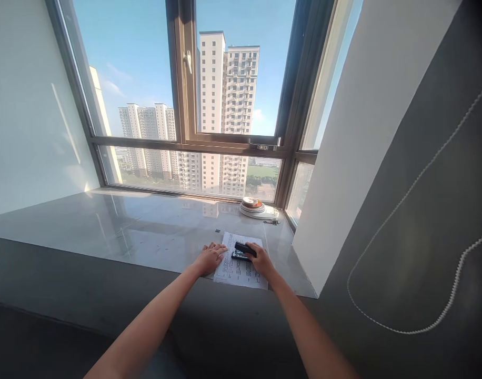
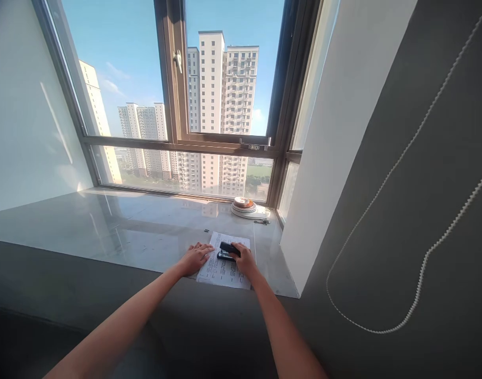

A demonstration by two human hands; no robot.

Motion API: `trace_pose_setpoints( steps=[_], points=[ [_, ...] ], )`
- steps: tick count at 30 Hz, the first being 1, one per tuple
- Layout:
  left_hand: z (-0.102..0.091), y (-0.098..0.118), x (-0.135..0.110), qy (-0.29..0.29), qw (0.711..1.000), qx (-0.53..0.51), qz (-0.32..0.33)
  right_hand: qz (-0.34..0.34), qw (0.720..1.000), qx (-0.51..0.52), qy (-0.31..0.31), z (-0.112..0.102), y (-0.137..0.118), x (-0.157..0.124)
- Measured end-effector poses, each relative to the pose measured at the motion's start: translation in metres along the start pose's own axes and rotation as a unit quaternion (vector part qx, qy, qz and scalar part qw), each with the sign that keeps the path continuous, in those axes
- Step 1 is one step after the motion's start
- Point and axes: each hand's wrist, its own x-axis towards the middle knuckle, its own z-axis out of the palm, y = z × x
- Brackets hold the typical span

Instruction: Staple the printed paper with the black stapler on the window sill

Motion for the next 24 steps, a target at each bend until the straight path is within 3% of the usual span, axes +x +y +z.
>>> trace_pose_setpoints(
  steps=[5, 10, 16, 19, 24],
  points=[
    [0.002, 0.002, -0.001, 0.023, 0.999, -0.009, 0.022, 0.004, 0.999, 0.037, 0.005, -0.002, 0.0, -0.001],
    [0.018, 0.02, 0.014, 0.104, 0.989, -0.102, -0.009, 0.149, 0.983, 0.058, 0.091, -0.006, 0.01, -0.003],
    [0.036, 0.008, 0.037, 0.144, 0.93, -0.321, -0.102, 0.141, 0.985, -0.033, 0.09, -0.001, 0.013, -0.001],
    [0.037, 0.001, 0.04, 0.167, 0.901, -0.374, -0.146, 0.138, 0.986, -0.04, 0.082, -0.001, 0.009, 0.0],
    [0.039, 0.011, 0.035, 0.164, 0.94, -0.278, -0.111, 0.147, 0.984, 0.028, 0.097, -0.007, 0.006, -0.003]
  ],
)
